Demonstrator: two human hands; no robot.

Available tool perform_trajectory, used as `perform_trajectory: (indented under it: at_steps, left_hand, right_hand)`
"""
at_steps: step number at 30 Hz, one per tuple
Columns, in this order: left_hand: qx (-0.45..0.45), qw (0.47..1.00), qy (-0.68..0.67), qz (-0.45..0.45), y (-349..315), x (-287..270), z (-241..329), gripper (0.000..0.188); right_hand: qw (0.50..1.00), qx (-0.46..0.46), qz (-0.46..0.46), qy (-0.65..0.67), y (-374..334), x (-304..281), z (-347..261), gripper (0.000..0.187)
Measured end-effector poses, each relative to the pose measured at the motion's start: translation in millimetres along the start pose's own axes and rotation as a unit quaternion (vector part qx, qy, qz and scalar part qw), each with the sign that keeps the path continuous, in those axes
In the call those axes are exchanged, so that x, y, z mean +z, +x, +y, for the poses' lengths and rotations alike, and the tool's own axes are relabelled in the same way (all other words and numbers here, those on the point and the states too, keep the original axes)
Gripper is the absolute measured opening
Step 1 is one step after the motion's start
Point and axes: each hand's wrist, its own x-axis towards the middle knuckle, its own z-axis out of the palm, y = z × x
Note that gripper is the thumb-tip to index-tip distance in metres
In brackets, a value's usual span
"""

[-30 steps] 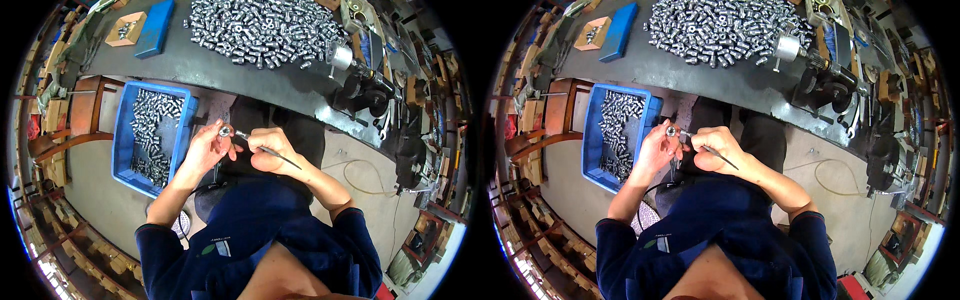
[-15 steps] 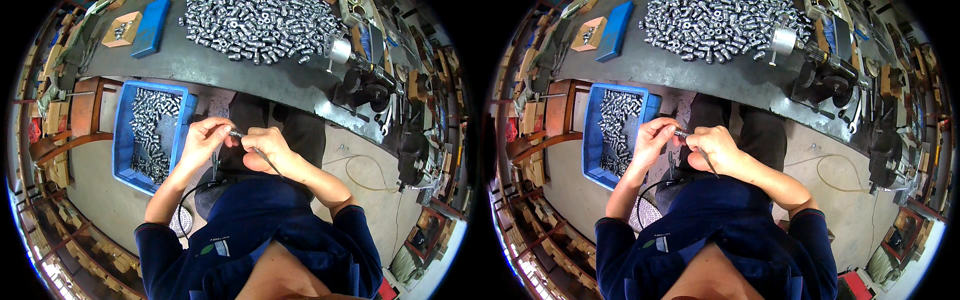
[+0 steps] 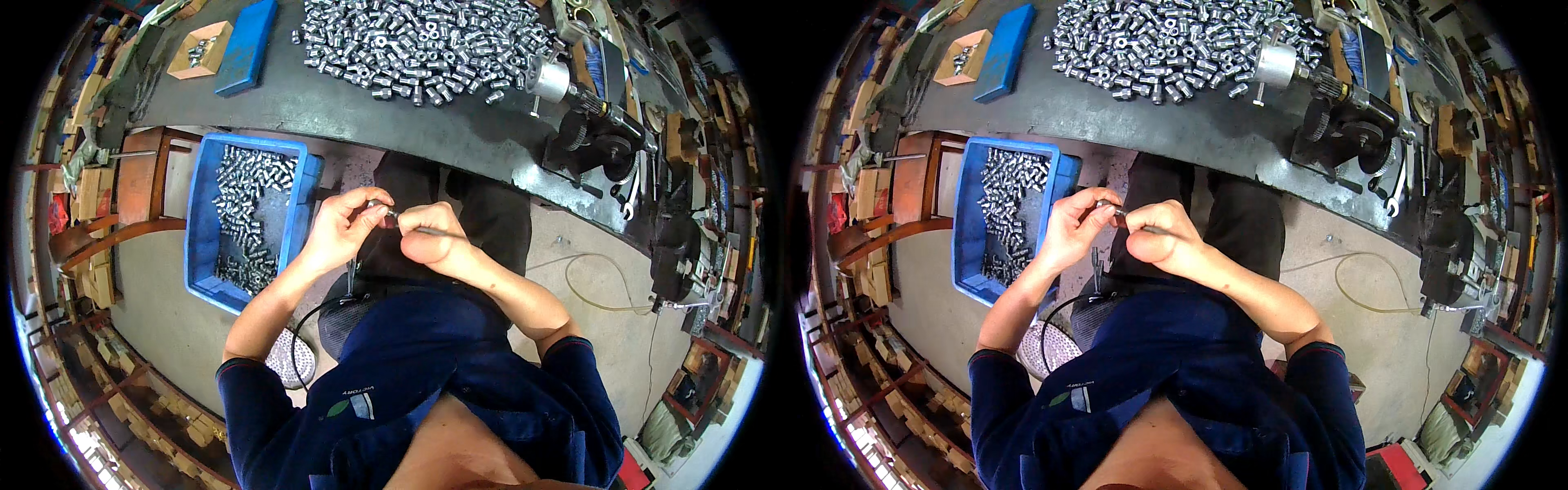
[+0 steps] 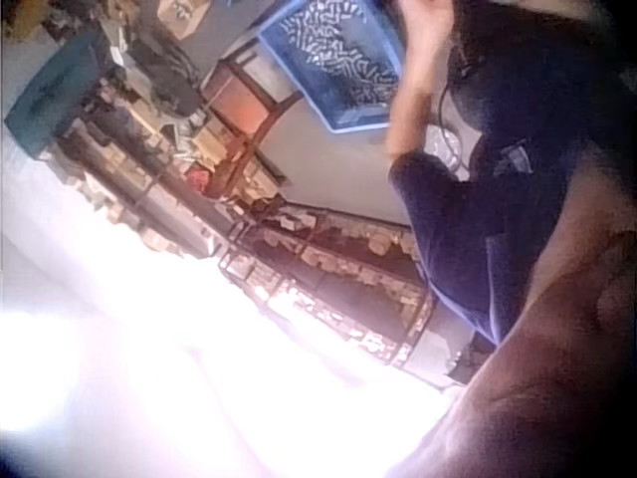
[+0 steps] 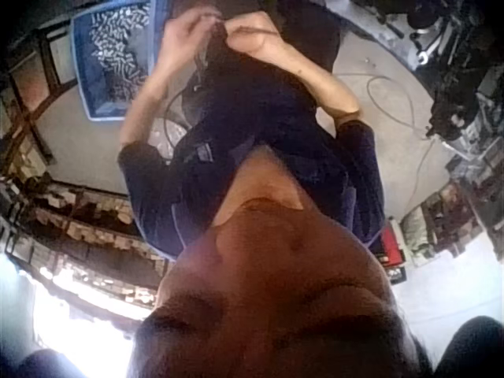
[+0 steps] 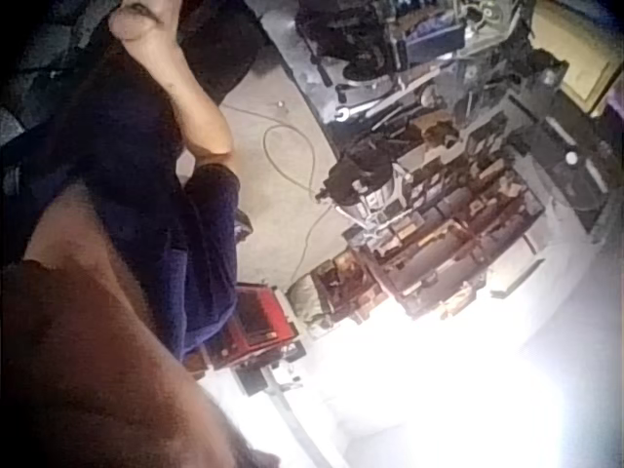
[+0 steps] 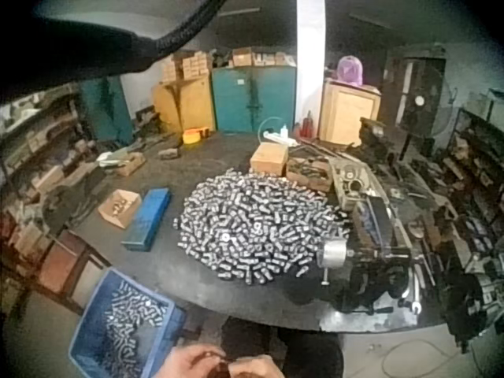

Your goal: The person picks up small cylindrical metal parts from a blue bin and uses a deburring tool to scrape the edges of each part. After processing, the parts are placed onto a pile on the workbench. The person repeats this process for numerous parts.

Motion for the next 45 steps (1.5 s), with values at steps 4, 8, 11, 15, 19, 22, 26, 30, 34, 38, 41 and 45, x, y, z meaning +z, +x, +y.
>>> perform_trajectory:
  at_steps: [4,8,11,15,19,22,26,30,34,38,41,45]
  left_hand:
    - [0.095,0.99,0.097,-0.038,6.3,-4.9,11.6,0.014]
    - [0.085,0.995,0.055,-0.009,6.7,-0.5,6.7,0.014]
    - [0.005,1.0,0.012,0.015,5.9,2.2,0.6,0.015]
    - [-0.027,0.998,-0.056,0.003,8.0,3.3,-2.3,0.018]
    - [-0.027,0.996,-0.089,-0.005,7.8,3.7,1.2,0.016]
    - [-0.023,0.991,-0.129,-0.011,7.7,5.1,3.1,0.016]
    - [-0.029,0.994,-0.105,0.003,6.8,10.0,11.0,0.015]
    - [-0.04,0.994,-0.099,-0.036,7.8,4.2,9.2,0.015]
    - [-0.051,0.989,-0.135,-0.017,9.8,3.1,9.1,0.016]
    - [0.007,0.997,0.004,0.082,11.2,-4.6,6.4,0.015]
    - [0.091,0.956,0.233,0.152,12.4,-13.0,-2.4,0.017]
    - [0.107,0.925,0.313,0.188,13.1,-12.8,-5.6,0.021]
  right_hand:
    - [0.985,0.101,-0.046,0.132,1.9,-12.1,-2.8,0.025]
    - [0.997,0.029,-0.032,0.067,-2.0,-11.2,-2.3,0.025]
    - [0.983,-0.098,0.002,-0.158,-1.1,-11.0,-11.5,0.021]
    - [0.962,-0.1,0.02,-0.253,-5.2,-8.8,-7.8,0.018]
    - [0.987,-0.088,0.018,-0.134,-4.2,-7.3,-3.7,0.019]
    - [0.996,-0.072,0.009,-0.048,-1.7,-7.0,-8.1,0.021]
    - [1.0,-0.01,-0.015,-0.007,-4.1,-9.1,1.1,0.023]
    - [0.997,0.033,-0.022,0.064,-7.3,-9.2,0.3,0.02]
    - [0.987,0.082,-0.025,0.136,-12.0,-14.6,-6.6,0.016]
    - [0.998,0.022,0.018,0.061,-18.3,-28.5,-6.5,0.016]
    - [0.992,-0.096,0.046,-0.063,-17.8,-37.1,-31.6,0.02]
    - [0.985,-0.151,0.02,-0.082,-19.7,-32.9,-53.6,0.023]
